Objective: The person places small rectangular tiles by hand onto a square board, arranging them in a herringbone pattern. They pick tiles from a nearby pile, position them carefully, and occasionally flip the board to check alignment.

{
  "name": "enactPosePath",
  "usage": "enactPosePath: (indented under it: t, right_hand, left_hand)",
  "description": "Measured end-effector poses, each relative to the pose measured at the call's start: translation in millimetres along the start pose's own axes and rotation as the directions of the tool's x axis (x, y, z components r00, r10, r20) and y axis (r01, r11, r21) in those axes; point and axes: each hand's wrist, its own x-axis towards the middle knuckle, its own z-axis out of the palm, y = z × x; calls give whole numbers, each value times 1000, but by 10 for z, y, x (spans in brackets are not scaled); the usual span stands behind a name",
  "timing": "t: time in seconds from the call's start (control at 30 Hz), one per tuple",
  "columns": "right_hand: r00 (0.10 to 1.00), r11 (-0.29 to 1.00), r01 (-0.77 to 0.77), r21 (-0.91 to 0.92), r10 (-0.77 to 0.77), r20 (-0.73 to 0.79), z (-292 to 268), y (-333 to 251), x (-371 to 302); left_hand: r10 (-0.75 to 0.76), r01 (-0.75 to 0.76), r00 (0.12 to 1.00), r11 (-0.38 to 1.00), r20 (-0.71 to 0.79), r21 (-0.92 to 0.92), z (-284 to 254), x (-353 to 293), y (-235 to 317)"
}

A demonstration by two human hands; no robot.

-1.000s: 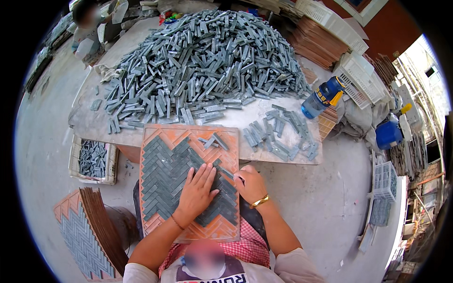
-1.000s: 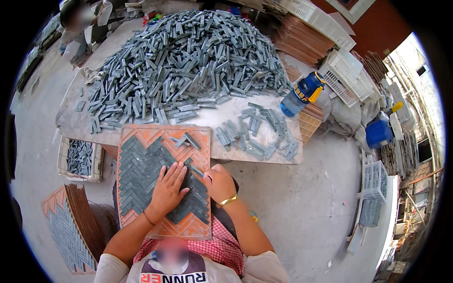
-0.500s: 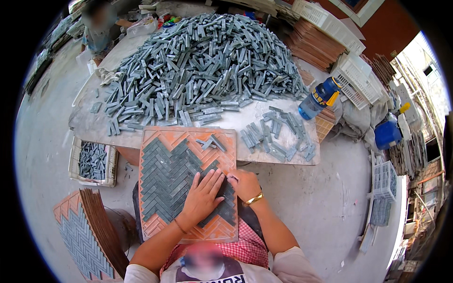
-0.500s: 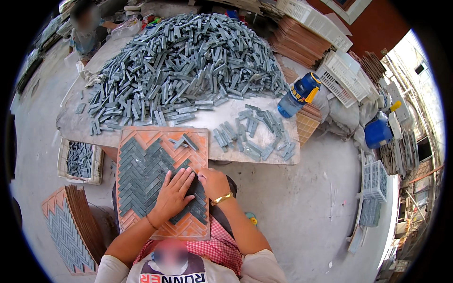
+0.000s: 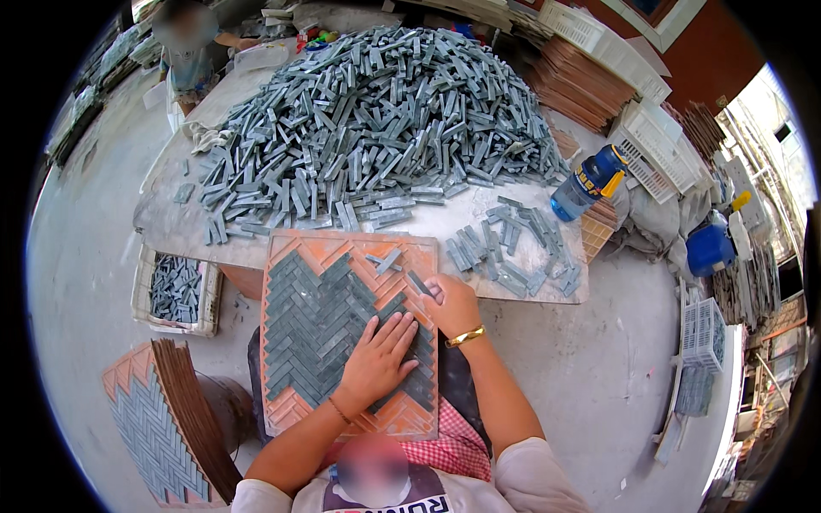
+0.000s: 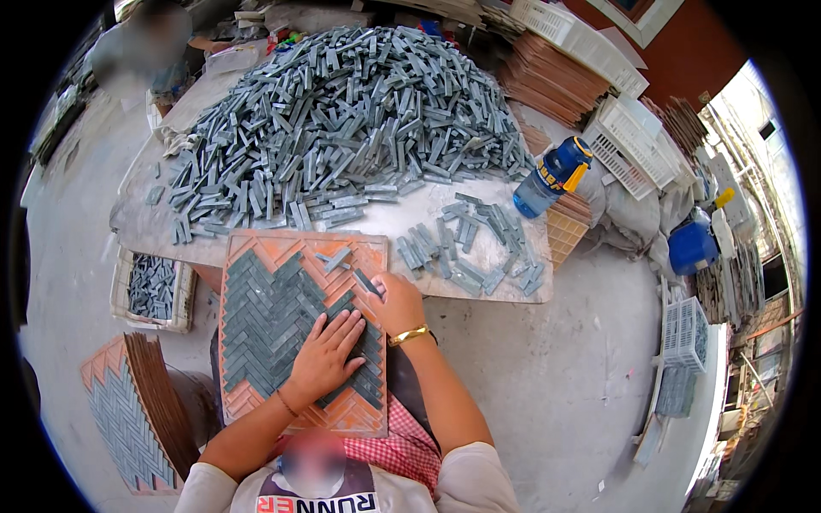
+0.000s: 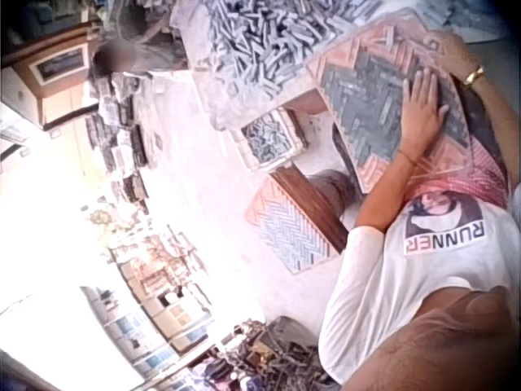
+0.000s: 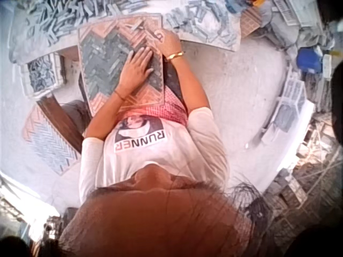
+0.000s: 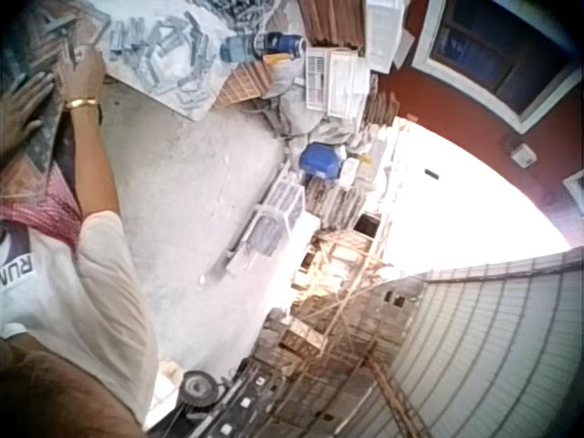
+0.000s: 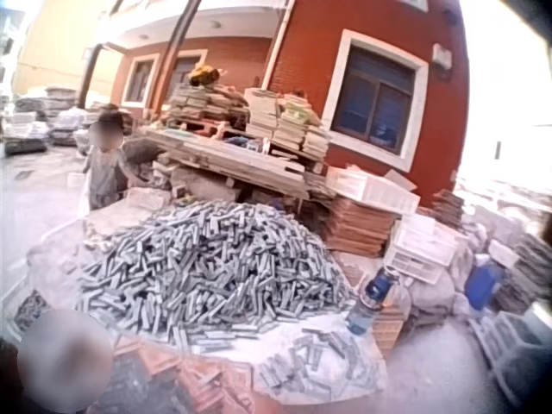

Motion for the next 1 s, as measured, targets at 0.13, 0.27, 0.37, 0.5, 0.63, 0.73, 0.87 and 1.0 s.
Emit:
enactPosePath:
  t: [0.13,0.27,0.37,0.5,0.63,0.73,0.87,1.0]
  right_hand:
    - [999,999,2,-42,0,34,-38,-19,-369]
    - [977,980,188,-57,-193,-89,36,99,-449]
    - [979,981,180,-73,-186,-79,59,97,-434]
    - [980,968,196,-155,-190,58,-41,94,-264]
    - [972,962,226,-151,-233,-28,46,-32,124]
    - [958,955,277,-110,-283,-49,219,-88,387]
    - [969,969,248,-8,-247,2,292,-59,500]
    - [996,992,82,94,-84,16,18,72,262]
  left_hand:
    - [-10,10,1000,1000,6,-11,8,4,2]
    - [8,-9,1000,1000,-7,-25,15,28,7]
    - [3,-3,1000,999,-2,-43,18,31,-4]
    - [-14,12,999,1000,-48,-29,3,83,10]
    - [-20,21,999,1000,-27,3,49,124,6]
    - [-11,12,1000,1000,-22,19,50,127,3]
    - [-3,3,1000,1000,-21,13,26,135,13]
    - [-9,9,1000,1000,-24,-5,40,108,15]
